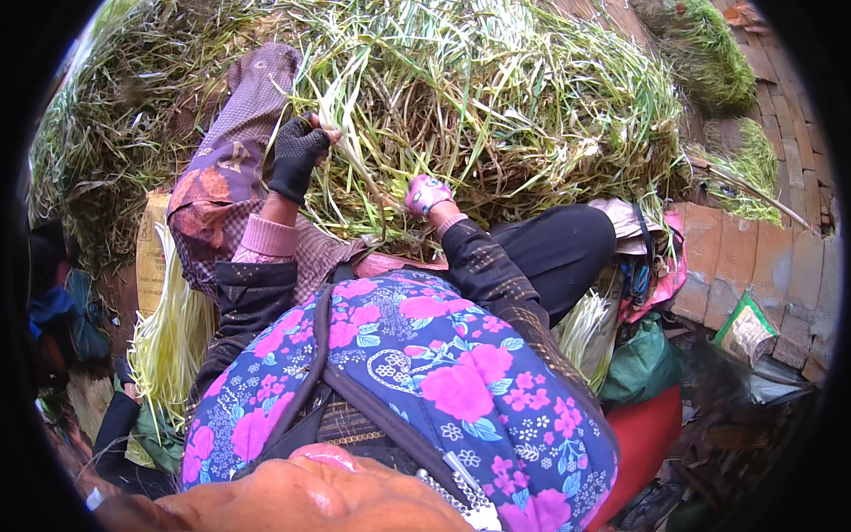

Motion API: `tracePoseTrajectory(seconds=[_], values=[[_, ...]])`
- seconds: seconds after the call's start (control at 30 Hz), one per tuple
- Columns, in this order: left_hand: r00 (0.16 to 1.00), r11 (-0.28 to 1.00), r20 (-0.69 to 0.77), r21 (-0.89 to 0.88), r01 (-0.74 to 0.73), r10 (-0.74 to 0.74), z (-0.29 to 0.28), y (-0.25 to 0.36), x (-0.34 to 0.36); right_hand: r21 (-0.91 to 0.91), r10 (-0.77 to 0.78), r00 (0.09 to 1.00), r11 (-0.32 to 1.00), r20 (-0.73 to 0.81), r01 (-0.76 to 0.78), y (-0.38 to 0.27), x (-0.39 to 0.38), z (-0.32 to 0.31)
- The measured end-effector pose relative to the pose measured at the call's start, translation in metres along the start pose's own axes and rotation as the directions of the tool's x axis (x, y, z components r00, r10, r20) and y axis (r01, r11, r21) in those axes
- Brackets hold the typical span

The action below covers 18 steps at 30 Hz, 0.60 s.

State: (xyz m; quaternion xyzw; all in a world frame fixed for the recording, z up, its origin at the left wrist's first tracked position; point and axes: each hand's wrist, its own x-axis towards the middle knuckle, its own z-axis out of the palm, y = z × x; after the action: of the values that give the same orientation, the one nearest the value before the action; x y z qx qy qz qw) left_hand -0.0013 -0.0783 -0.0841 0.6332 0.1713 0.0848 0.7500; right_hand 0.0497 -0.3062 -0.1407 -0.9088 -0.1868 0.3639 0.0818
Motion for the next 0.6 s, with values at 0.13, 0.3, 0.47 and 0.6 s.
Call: tracePoseTrajectory(seconds=[0.13,0.3,0.47,0.6], values=[[0.999,0.999,0.033,0.017,-0.042,0.041,0.002,0.011,-0.005,0.779,-0.195,0.906,0.462,-0.377,0.424,-0.044,-0.016,-0.037],[0.994,0.994,0.045,-0.043,0.102,-0.100,0.011,0.012,-0.006,0.854,-0.138,0.904,0.298,-0.405,0.428,-0.072,-0.028,-0.045],[0.984,0.995,0.167,0.095,0.042,-0.057,0.011,-0.004,-0.005,0.838,-0.135,0.869,0.232,-0.475,0.494,-0.044,-0.021,-0.051],[0.958,0.464,0.263,0.867,-0.180,-0.119,0.007,-0.013,-0.005,0.812,0.287,0.766,0.083,-0.575,0.578,0.010,-0.040,-0.126]])
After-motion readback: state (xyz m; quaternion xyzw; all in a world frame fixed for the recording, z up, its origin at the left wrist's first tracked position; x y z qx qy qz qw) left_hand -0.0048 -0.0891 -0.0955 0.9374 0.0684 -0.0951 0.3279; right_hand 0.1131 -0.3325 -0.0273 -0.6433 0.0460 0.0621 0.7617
